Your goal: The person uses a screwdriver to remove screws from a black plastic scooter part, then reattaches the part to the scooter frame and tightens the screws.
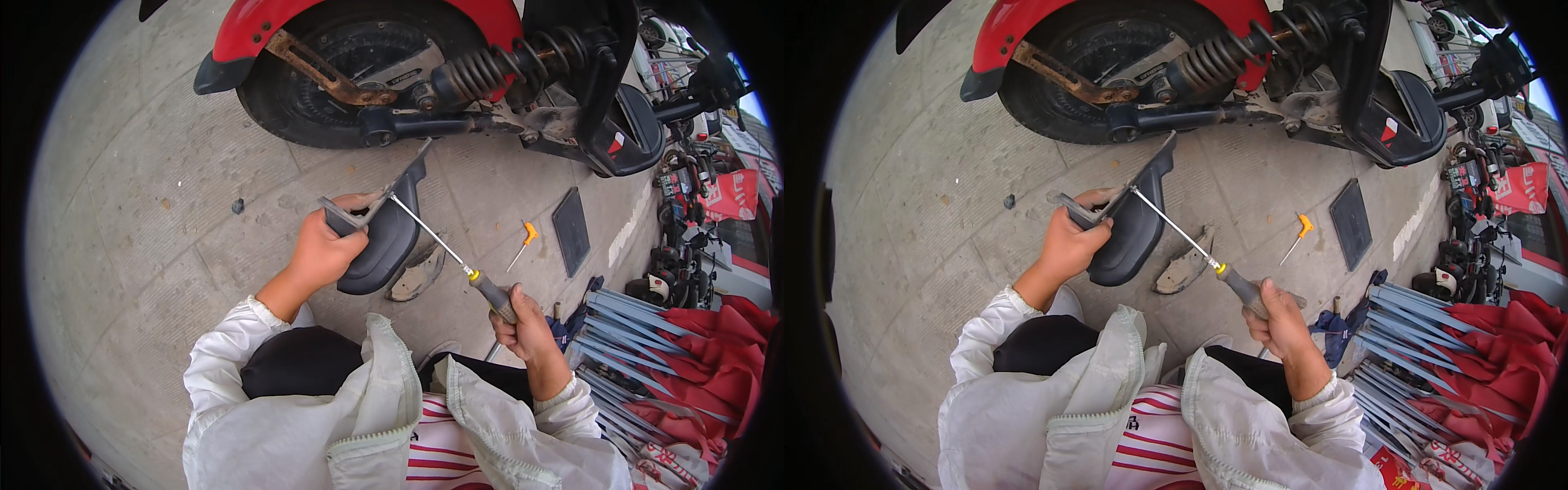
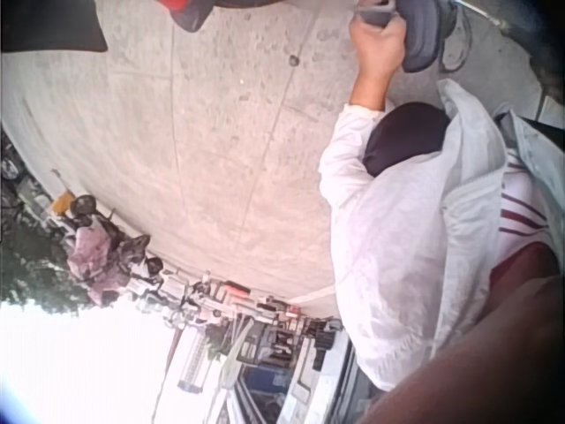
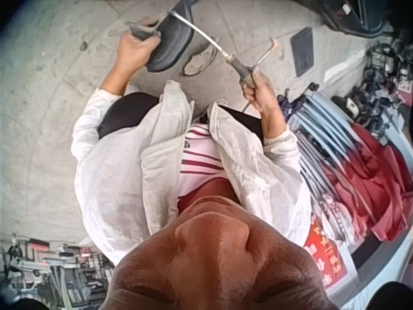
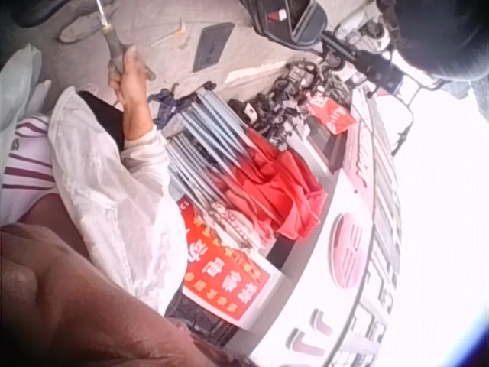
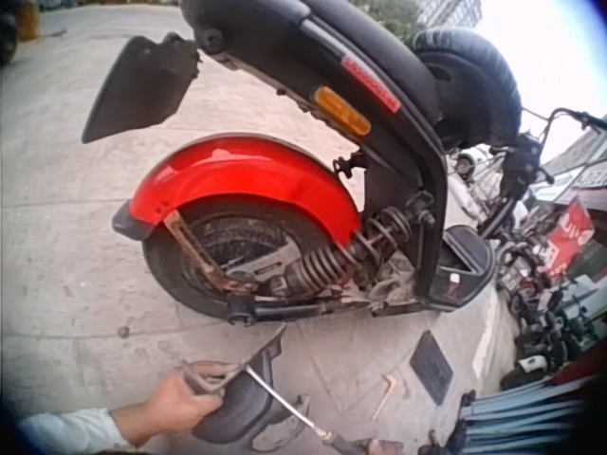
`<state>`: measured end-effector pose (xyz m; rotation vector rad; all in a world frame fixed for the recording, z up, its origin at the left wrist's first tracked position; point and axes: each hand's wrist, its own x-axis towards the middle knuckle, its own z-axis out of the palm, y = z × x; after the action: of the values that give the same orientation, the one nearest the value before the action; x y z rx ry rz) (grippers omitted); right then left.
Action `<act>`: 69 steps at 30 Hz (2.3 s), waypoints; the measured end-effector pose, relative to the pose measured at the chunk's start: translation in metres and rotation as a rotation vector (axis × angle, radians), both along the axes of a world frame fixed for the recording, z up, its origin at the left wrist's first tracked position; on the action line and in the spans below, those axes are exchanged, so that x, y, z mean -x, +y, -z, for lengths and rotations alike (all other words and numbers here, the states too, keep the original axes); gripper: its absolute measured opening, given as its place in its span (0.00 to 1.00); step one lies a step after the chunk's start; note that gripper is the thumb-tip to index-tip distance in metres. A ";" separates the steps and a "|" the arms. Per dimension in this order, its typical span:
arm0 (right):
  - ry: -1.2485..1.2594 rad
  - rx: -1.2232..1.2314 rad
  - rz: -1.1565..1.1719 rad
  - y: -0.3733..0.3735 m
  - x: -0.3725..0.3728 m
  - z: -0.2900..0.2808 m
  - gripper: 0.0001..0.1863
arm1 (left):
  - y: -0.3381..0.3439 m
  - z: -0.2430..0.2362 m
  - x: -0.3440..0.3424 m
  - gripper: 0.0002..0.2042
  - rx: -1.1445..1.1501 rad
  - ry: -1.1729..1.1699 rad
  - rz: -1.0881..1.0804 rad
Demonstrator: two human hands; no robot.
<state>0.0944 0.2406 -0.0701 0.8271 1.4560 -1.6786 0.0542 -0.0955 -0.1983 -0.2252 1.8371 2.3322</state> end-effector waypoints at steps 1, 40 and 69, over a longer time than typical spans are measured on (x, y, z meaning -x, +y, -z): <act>0.224 -0.085 -0.028 -0.003 -0.004 0.007 0.18 | -0.001 0.002 -0.001 0.20 -0.005 -0.097 0.000; 0.939 -0.861 -0.701 -0.020 0.000 -0.001 0.21 | -0.023 0.023 -0.006 0.31 -0.855 -0.209 0.176; 0.342 -0.382 -0.799 -0.072 -0.009 -0.013 0.25 | 0.004 0.066 -0.042 0.30 -0.091 -0.639 -0.056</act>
<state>0.1035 0.1686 -0.0570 0.0741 2.0251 -0.9660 0.0962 -0.0911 -0.2642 -0.8961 1.4146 2.0287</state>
